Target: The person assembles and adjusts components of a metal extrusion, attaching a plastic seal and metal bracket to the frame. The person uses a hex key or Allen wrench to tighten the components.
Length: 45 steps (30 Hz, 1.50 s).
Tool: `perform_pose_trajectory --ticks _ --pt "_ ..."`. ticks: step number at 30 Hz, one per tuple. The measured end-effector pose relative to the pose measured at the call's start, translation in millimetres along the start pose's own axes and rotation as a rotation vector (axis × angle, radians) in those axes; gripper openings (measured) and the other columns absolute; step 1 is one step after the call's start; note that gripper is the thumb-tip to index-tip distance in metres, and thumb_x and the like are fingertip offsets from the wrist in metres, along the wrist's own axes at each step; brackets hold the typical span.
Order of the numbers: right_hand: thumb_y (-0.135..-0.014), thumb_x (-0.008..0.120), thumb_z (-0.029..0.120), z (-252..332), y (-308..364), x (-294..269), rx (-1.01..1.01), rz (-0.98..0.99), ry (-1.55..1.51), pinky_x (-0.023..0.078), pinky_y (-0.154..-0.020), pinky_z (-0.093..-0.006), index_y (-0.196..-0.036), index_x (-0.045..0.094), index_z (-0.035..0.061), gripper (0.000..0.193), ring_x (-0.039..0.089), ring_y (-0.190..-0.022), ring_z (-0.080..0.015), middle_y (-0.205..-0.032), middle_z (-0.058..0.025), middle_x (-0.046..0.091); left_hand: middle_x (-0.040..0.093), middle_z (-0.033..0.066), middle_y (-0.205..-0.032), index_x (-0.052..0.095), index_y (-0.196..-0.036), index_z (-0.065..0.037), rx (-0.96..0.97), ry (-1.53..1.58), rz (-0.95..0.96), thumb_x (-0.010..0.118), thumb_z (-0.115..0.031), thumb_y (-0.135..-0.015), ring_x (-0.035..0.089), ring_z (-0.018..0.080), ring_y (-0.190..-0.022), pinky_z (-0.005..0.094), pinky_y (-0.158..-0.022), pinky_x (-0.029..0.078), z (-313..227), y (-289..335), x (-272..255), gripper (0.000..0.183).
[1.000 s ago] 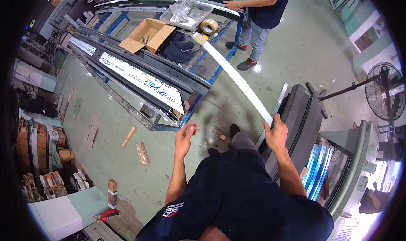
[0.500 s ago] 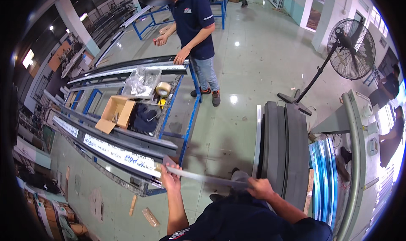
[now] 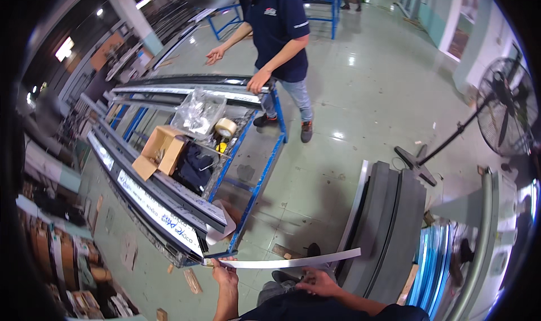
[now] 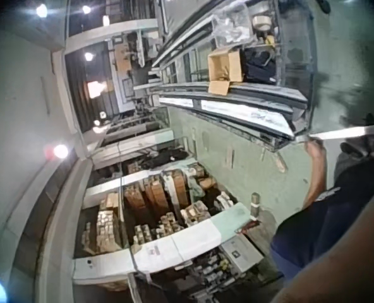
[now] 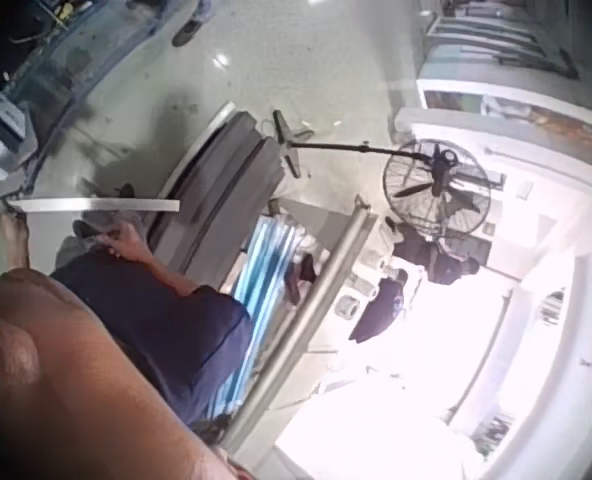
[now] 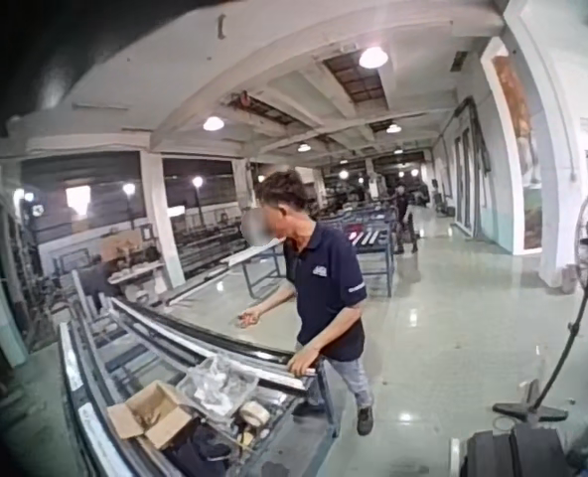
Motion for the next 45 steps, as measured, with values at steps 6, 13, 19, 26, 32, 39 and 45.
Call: perform_pose_trajectory --ticks 6,13,19,26,32,39,45 --pt "-0.104 0.06 0.041 26.6 -58.0 -42.1 0.104 -0.064 -0.906 0.059 -0.058 -0.037 -0.134 0.059 -0.0058 0.056 0.07 -0.066 -0.027 -0.091 -0.0217 0.072 0.063 0.0118 -0.099 0.053 -0.104 -0.007 -0.119 0.055 0.082 0.046 -0.046 -0.11 0.069 0.0374 -0.097 0.0536 -0.087 0.06 53.4 -11.0 -9.0 0.04" --pt "-0.103 0.059 0.042 -80.5 -114.3 -90.2 0.033 -0.291 -1.02 0.06 -0.054 -0.0399 -0.109 0.066 -0.0085 0.052 0.07 -0.064 -0.0291 -0.076 -0.0189 0.07 0.065 0.0209 -0.134 0.051 -0.141 0.001 0.219 -0.483 0.822 0.056 -0.019 -0.108 0.064 0.0309 -0.125 0.0436 -0.103 0.055 67.5 2.9 56.0 0.04" --pt "-0.105 0.053 0.037 -182.1 -180.6 -114.2 -0.272 -0.523 -1.27 0.051 -0.038 -0.0316 -0.112 0.055 -0.0035 0.041 0.061 -0.046 -0.0221 -0.065 -0.0137 0.063 0.073 0.0169 -0.112 0.068 -0.122 0.001 1.433 -0.941 0.722 0.083 -0.017 -0.079 0.071 0.029 -0.094 0.0387 -0.084 0.055 33.0 -12.0 40.3 0.049" --pt "-0.108 0.043 0.028 -176.8 -234.3 -112.4 -1.067 -0.345 -0.734 0.054 -0.046 -0.0345 -0.113 0.051 -0.0098 0.039 0.062 -0.051 -0.0263 -0.067 -0.0212 0.061 0.066 0.0215 -0.13 0.071 -0.12 0.001 2.388 -1.092 0.341 0.081 -0.032 -0.076 0.06 0.0392 -0.122 0.0482 -0.103 0.046 -39.3 -20.8 35.1 0.055" --pt "-0.105 0.047 0.024 -156.3 -200.4 -63.1 -1.346 -0.442 -0.251 0.05 -0.051 -0.0309 -0.106 0.061 -0.0099 0.037 0.06 -0.052 -0.0243 -0.075 -0.0214 0.062 0.062 0.0154 -0.144 0.065 -0.136 -0.001 1.961 -1.52 0.602 0.058 -0.04 -0.102 0.046 0.0314 -0.146 0.0454 -0.122 0.03 -77.9 -61.9 70.1 0.052" --pt "-0.106 0.05 0.027 -150.5 -203.7 -19.7 -1.493 -0.457 -0.142 0.057 -0.053 -0.0347 -0.115 0.063 -0.0058 0.037 0.073 -0.062 -0.029 -0.076 -0.02 0.071 0.038 0.0116 -0.166 0.041 -0.159 -0.008 1.421 -1.543 0.737 0.032 -0.048 -0.111 0.027 0.026 -0.157 0.0399 -0.129 0.012 -86.0 -114.8 104.8 0.063" --pt "-0.109 0.05 0.034 -176.6 -212.3 5.8 -1.454 -0.488 -0.276 0.057 -0.052 -0.0351 -0.112 0.064 -0.0046 0.041 0.073 -0.063 -0.0297 -0.078 -0.0177 0.07 0.038 0.0165 -0.164 0.041 -0.16 -0.012 1.105 -1.261 0.807 0.03 -0.056 -0.11 0.034 0.0278 -0.153 0.0392 -0.126 0.023 -81.0 -123.7 99.0 0.067"
Point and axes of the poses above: each hand's wrist, its own y-axis away from the middle knuckle, its own x-axis out of the palm, z = x × y, the point moved 5 cm from there along -y, towards the middle knuckle
